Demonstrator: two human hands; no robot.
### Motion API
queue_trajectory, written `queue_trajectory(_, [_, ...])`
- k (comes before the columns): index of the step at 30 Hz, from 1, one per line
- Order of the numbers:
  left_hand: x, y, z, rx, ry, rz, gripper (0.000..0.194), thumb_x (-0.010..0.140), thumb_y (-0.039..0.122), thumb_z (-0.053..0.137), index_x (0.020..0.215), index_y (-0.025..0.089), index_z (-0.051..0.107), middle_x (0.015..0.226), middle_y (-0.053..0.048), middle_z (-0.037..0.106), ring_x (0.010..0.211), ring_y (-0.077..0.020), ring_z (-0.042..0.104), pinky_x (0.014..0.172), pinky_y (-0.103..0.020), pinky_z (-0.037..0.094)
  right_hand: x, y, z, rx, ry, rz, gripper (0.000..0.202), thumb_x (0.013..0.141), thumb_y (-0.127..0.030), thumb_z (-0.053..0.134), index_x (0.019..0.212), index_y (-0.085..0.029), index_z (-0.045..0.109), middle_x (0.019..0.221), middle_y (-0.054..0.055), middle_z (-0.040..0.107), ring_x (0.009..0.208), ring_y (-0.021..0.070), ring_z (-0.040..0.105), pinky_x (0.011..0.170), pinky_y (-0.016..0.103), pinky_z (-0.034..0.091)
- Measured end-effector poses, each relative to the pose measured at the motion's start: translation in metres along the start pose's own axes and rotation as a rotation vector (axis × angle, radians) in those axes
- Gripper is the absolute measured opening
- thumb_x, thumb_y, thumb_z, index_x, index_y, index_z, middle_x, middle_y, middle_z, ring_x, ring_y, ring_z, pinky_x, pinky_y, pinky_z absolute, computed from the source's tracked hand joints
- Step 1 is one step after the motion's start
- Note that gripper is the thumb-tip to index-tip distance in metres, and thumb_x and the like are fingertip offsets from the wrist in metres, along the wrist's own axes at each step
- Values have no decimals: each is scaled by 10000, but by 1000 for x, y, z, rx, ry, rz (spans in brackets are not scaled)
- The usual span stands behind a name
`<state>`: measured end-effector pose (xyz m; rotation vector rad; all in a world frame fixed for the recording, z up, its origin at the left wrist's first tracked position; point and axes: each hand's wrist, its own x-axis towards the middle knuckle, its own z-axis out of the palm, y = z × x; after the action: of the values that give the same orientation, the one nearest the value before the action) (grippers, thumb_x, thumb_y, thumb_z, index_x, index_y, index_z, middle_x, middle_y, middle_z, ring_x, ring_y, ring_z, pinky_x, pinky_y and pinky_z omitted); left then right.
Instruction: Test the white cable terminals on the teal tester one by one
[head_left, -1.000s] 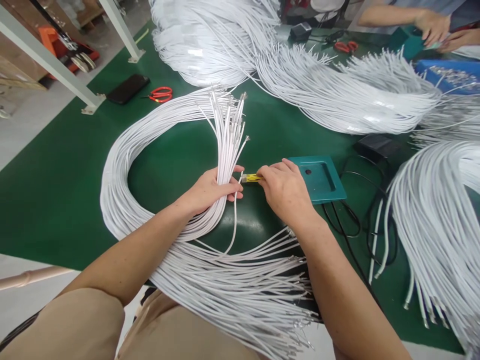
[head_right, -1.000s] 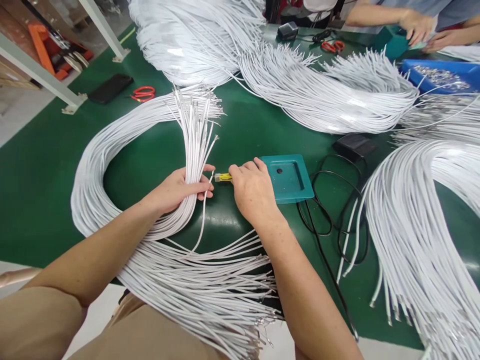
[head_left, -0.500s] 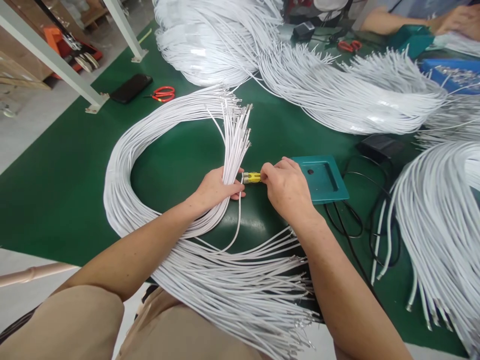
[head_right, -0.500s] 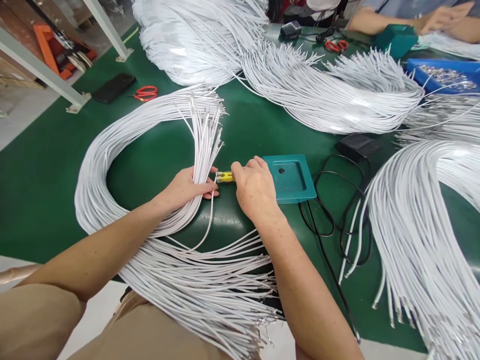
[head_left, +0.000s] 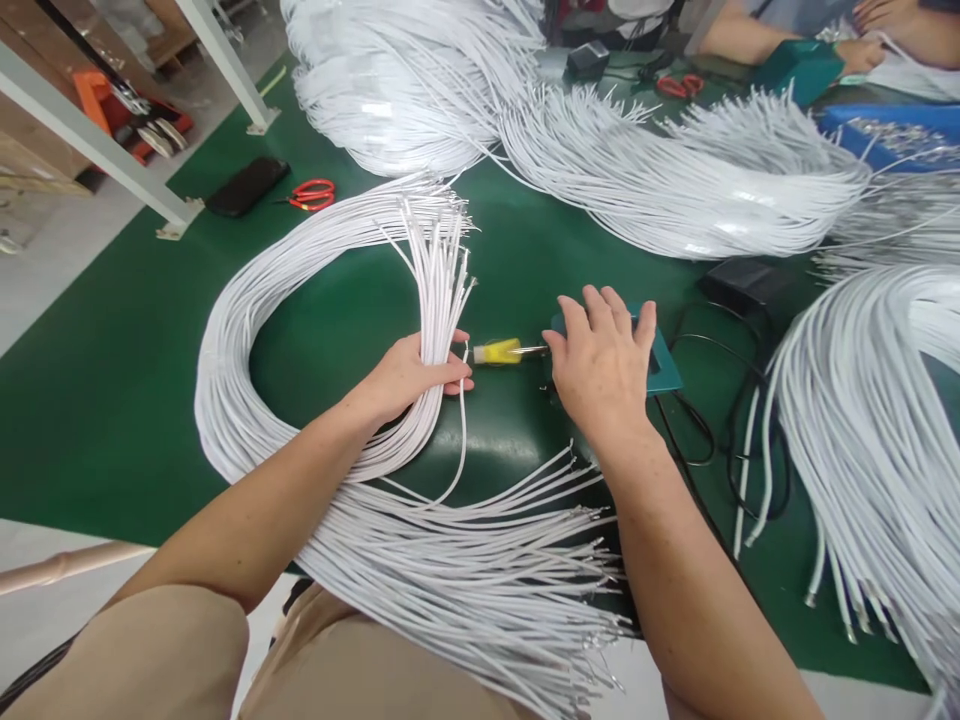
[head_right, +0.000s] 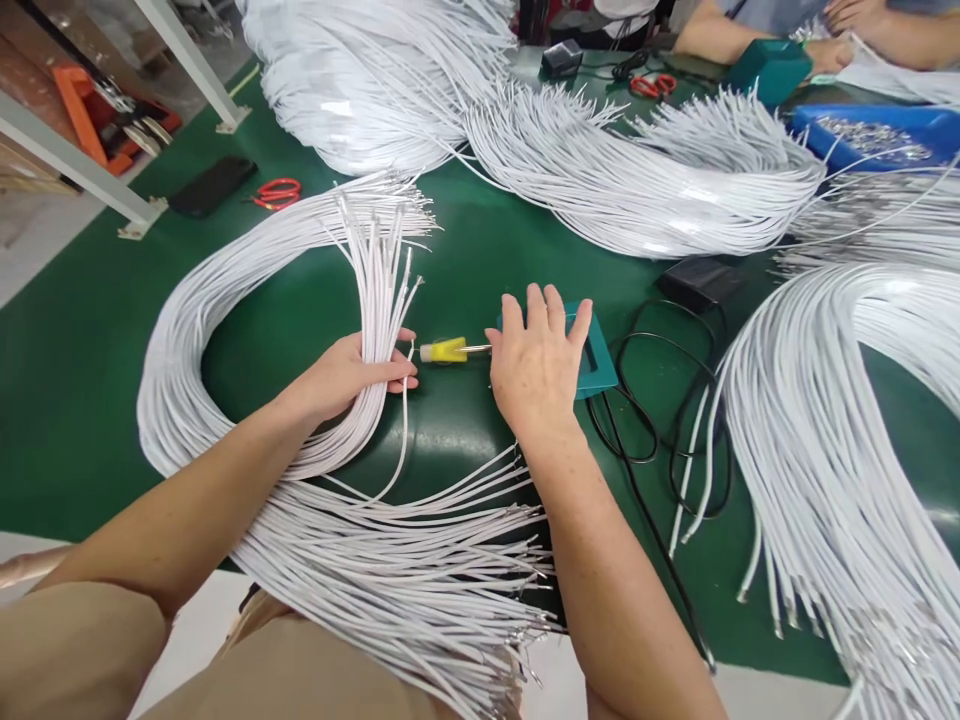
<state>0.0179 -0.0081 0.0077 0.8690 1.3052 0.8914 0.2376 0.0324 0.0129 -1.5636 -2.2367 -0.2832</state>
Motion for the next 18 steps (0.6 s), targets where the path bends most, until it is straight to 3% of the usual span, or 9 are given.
queue_trajectory(3, [-3,1,-2,-30,-30,45,560,641,256,809,1154,163,604,834,-32,675,771,-175,686,670,-253,517,-1,-13,-15,249,5,-103,304,928,-255,477,1169,-124,608,1251,154,610,1168,288,521,1045,511,331])
queue_trajectory(5, [-4,2,-2,-47,-63,62,482,635,277,814,1070,154,646,835,-25,665,736,-144,656,654,-234,496,-6,-27,-27,521,-91,-292,242,933,-258,476,1057,-152,654,1066,100,690,977,216,590,898,378,456])
queue_trajectory(7, [-5,3,-2,-57,-102,69,389,639,280,811,980,152,673,805,-7,647,692,-107,614,658,-222,479,-16,-44,-35,686,-222,-514,216,930,-235,475,945,-161,678,961,80,701,899,185,587,827,323,472])
queue_trajectory(9, [-6,3,-2,-52,-121,82,352,649,280,803,957,162,682,801,0,639,694,-97,592,677,-220,469,-29,-59,-37,648,-334,-589,185,891,-189,516,806,-142,674,830,102,684,866,209,576,780,343,465])
queue_trajectory(12, [-5,2,-4,-12,-53,95,379,650,297,800,991,170,694,849,-19,651,755,-119,597,717,-234,462,-46,-72,-35,580,-583,-484,168,787,-126,609,625,-160,634,554,68,589,632,198,542,585,330,419])
queue_trajectory(15, [-5,0,-6,26,1,102,433,644,301,802,1047,182,697,818,-5,637,750,-113,584,731,-233,447,-43,-67,-34,809,-783,-370,319,648,-66,697,428,-200,508,408,-10,484,422,116,425,445,284,321])
queue_trajectory(17, [-6,-2,-5,46,-20,123,462,636,287,807,1072,184,691,807,4,640,731,-111,584,739,-241,447,-29,-58,-37,937,-788,-273,279,704,-96,657,474,-201,538,444,-31,533,398,92,436,423,261,334])
queue_trajectory(18, [-8,-2,-4,57,-33,134,468,628,279,812,1068,177,689,807,2,651,726,-117,593,750,-253,453,-21,-52,-38,977,-754,-184,233,803,-147,570,578,-203,594,488,-32,573,394,86,457,420,251,358])
